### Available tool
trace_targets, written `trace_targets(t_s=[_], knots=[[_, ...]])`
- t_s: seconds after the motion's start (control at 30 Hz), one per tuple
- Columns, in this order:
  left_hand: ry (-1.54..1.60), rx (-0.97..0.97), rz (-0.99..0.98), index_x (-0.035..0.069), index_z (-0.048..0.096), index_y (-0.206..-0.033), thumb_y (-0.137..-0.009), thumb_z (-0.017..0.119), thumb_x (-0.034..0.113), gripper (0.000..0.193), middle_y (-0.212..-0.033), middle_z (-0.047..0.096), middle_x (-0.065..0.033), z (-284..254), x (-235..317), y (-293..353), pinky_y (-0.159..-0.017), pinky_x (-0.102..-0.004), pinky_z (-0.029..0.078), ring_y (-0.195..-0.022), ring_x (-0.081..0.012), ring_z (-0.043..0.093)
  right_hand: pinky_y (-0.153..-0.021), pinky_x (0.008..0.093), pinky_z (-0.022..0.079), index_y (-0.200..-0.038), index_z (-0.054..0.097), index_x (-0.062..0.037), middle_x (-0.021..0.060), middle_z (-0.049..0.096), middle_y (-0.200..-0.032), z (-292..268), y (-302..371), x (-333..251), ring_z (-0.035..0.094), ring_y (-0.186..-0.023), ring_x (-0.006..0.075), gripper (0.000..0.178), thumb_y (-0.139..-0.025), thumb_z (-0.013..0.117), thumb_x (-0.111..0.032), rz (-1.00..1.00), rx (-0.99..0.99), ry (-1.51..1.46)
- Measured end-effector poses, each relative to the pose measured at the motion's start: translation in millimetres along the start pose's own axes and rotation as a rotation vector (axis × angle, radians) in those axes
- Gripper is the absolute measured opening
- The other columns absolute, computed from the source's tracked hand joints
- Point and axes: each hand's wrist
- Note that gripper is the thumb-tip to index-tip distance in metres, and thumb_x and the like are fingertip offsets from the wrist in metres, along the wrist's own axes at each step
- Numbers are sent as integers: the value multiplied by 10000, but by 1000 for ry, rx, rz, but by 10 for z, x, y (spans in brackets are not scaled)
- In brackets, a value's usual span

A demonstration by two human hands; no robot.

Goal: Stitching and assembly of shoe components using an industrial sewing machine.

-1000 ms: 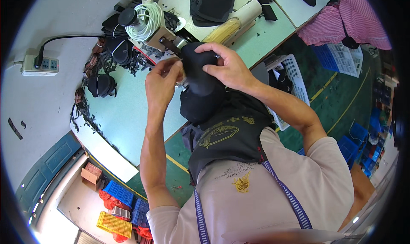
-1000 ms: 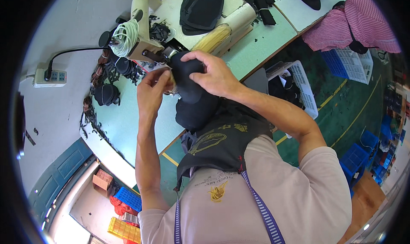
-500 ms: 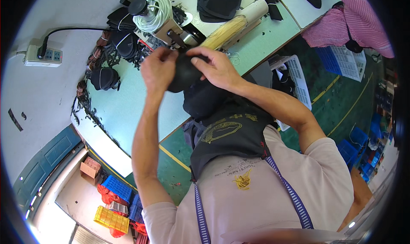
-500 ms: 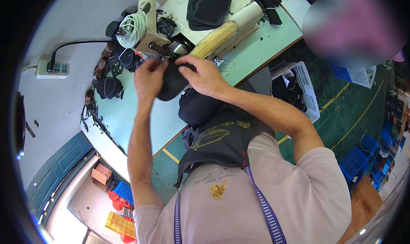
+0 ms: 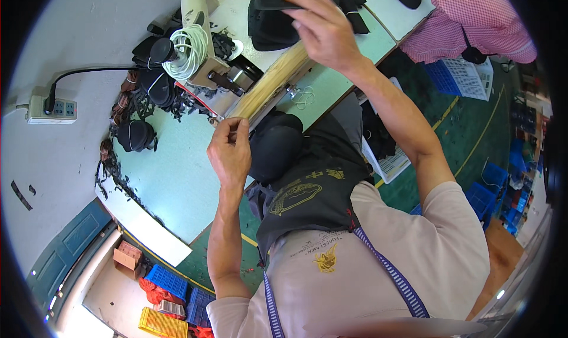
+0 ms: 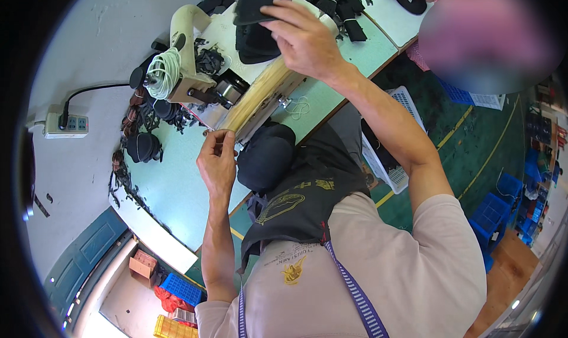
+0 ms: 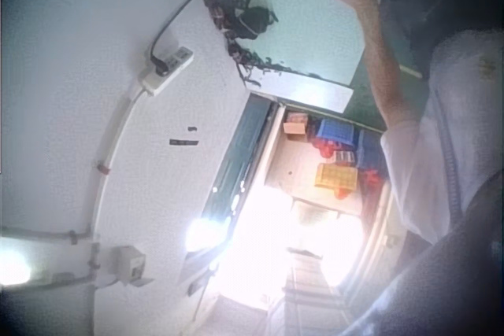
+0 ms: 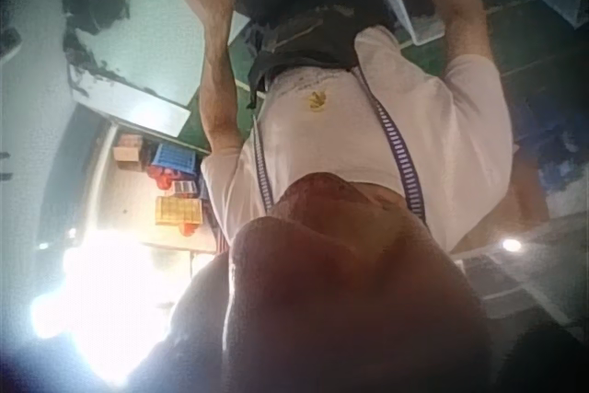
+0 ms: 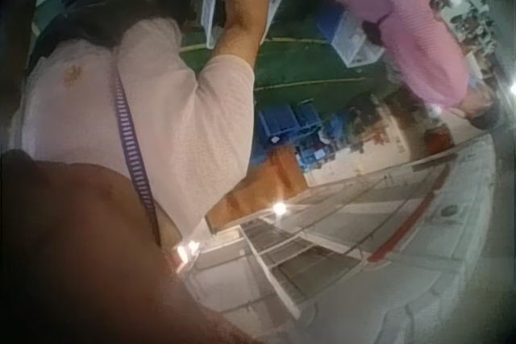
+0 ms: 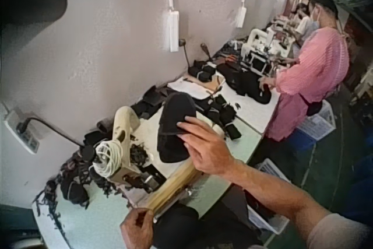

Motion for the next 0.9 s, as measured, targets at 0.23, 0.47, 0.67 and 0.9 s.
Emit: trace_targets(t_s=[0.23,0.47,0.67,0.9], knots=[[25,-54,-44,8,709,-993,-969,696,208,202,-725,656,-33,27,-36,58,-562,-256,456,-610,-87,579,-1120,449,407,-1086,731,-24,83,656,-1319,151,210,43,533,-1324,297,385,-835,779,-312,102,-302,68],[61,-99,-45,4,710,-1021,-970,698,202,205,-749,660,-32,34,28,112,-566,-248,461,-638,-82,584,-1076,428,447,-1030,738,-10,97,679,-1283,-1,89,-3,588,-1238,316,207,-890,727,-164,-23,-137,1],[431,-76,-15,2,688,-1186,-933,738,147,296,-1007,711,-49,-136,614,201,-720,-238,495,-845,-103,600,-677,181,436,-995,707,-12,-41,645,-879,-522,14,-727,554,-783,-4,184,-1020,613,-169,849,-41,-1146],[708,-188,-68,-3,666,-1220,-899,783,101,357,-1015,708,-54,-307,794,251,-668,-209,481,-830,-76,605,-714,227,545,-1067,701,-13,20,718,-924,-613,163,-939,674,-796,72,182,-1014,602,-156,1140,-193,-1749]])
Point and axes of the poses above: each hand's wrist, its own y-axis away from the middle knuckle, its own z-axis out of the palm, x = y × z
